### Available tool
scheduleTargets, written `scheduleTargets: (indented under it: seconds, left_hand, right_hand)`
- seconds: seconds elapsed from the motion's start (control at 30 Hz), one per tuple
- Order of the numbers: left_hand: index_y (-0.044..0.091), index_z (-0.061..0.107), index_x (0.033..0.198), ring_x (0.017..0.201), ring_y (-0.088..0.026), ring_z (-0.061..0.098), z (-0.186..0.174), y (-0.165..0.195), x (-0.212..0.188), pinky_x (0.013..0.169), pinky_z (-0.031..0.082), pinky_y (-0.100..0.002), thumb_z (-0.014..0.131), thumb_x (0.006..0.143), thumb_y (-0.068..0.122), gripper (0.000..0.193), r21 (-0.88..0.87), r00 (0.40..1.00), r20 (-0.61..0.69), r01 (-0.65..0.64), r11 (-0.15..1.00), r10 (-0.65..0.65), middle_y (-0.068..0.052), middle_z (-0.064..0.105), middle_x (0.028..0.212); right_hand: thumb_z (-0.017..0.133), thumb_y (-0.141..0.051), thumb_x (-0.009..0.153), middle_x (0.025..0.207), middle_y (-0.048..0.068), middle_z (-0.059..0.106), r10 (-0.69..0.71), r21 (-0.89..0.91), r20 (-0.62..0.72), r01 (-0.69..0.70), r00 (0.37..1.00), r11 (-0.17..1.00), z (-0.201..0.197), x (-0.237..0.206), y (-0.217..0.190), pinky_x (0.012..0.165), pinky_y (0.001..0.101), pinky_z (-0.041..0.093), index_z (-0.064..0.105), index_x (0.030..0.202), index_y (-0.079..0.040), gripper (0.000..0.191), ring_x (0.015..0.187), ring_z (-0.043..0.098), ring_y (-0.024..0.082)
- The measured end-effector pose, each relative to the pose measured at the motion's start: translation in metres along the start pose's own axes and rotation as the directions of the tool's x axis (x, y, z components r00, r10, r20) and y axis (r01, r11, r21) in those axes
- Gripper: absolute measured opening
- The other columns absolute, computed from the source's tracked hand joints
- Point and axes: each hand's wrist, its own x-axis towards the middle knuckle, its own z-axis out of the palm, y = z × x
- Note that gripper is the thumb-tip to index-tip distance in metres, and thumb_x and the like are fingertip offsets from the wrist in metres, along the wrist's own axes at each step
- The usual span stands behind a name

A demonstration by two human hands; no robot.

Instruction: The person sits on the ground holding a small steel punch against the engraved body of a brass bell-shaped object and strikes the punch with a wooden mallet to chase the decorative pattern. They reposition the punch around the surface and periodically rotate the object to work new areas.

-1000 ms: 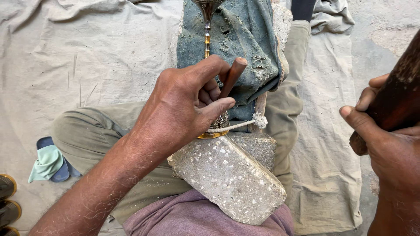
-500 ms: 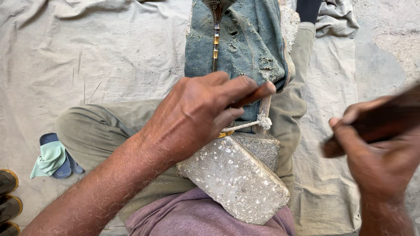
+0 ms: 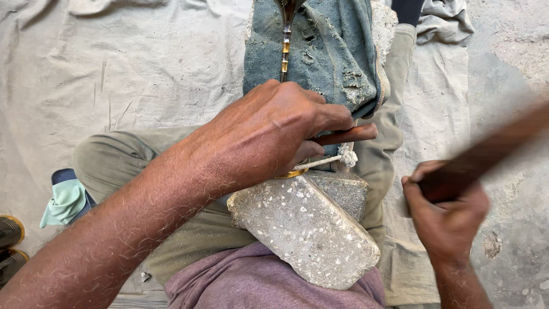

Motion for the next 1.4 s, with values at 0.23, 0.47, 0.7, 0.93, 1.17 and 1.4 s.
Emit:
scheduleTargets:
  seconds: [0.23, 0.47, 0.7, 0.93, 1.17, 1.4]
  left_hand:
    - [0.011, 0.077, 0.105, 0.075, -0.035, 0.072, -0.004, 0.001, 0.004, 0.064, 0.054, -0.049, 0.077, 0.093, 0.023, 0.017, 0.044, 0.986, 0.118, 0.110, 0.993, -0.114, -0.012, 0.076, 0.087]
    - [0.011, 0.062, 0.132, 0.093, -0.014, 0.075, -0.008, 0.000, -0.027, 0.079, 0.063, -0.029, 0.082, 0.091, 0.016, 0.046, -0.035, 0.967, -0.254, -0.012, 0.999, 0.003, -0.005, 0.074, 0.110]
    - [0.013, 0.062, 0.129, 0.078, -0.013, 0.075, 0.011, -0.018, -0.040, 0.067, 0.063, -0.030, 0.084, 0.088, 0.019, 0.047, -0.071, 0.949, -0.183, 0.246, 0.967, -0.255, -0.001, 0.073, 0.087]
    - [0.014, 0.063, 0.131, 0.088, -0.018, 0.075, 0.010, -0.011, -0.042, 0.075, 0.062, -0.033, 0.084, 0.087, 0.016, 0.048, -0.022, 0.968, -0.221, 0.119, 0.993, -0.121, -0.004, 0.074, 0.098]
    - [0.012, 0.068, 0.123, 0.085, -0.026, 0.073, 0.001, -0.011, -0.031, 0.071, 0.058, -0.041, 0.086, 0.081, 0.018, 0.046, 0.031, 0.991, -0.096, 0.099, 0.995, -0.095, -0.007, 0.073, 0.094]
    - [0.009, 0.068, 0.118, 0.089, -0.026, 0.075, -0.001, -0.010, -0.024, 0.074, 0.059, -0.039, 0.085, 0.079, 0.015, 0.043, -0.005, 0.994, -0.095, 0.050, 0.999, -0.051, -0.008, 0.074, 0.098]
  right_hand:
    - [0.080, 0.017, 0.081, 0.080, 0.010, 0.063, -0.077, -0.172, 0.022, 0.079, 0.997, 0.982, 0.023, -0.021, 0.032, 0.061, 0.0368, 0.051, 0.064, 0.099, 0.001, 0.029, 0.067, 0.063, 0.022]
    - [0.075, 0.015, 0.092, 0.100, 0.007, 0.069, 0.118, 0.728, -0.109, -0.002, 0.987, 0.686, 0.013, -0.021, 0.010, 0.091, 0.0332, 0.065, 0.062, 0.106, -0.004, 0.027, 0.098, 0.070, 0.017]
    - [0.080, 0.012, 0.087, 0.095, 0.011, 0.070, -0.044, 0.088, 0.098, 0.035, 0.994, 0.995, -0.032, 0.021, -0.023, 0.085, 0.0385, 0.065, 0.064, 0.105, 0.001, 0.026, 0.089, 0.072, 0.021]
    - [0.073, 0.013, 0.097, 0.099, 0.009, 0.068, -0.104, 0.153, -0.013, 0.105, 0.994, 0.983, -0.037, 0.043, -0.112, 0.083, 0.0332, 0.060, 0.060, 0.116, -0.001, 0.027, 0.091, 0.067, 0.017]
    - [0.074, 0.011, 0.094, 0.101, 0.008, 0.068, -0.042, 0.201, 0.005, 0.040, 0.999, 0.979, -0.042, 0.038, -0.077, 0.075, 0.0316, 0.063, 0.059, 0.119, -0.003, 0.032, 0.086, 0.070, 0.016]
    - [0.079, 0.006, 0.091, 0.098, 0.011, 0.070, -0.153, 0.060, 0.033, 0.150, 0.988, 0.987, -0.040, 0.022, -0.031, 0.082, 0.0298, 0.062, 0.061, 0.109, 0.001, 0.026, 0.089, 0.071, 0.017]
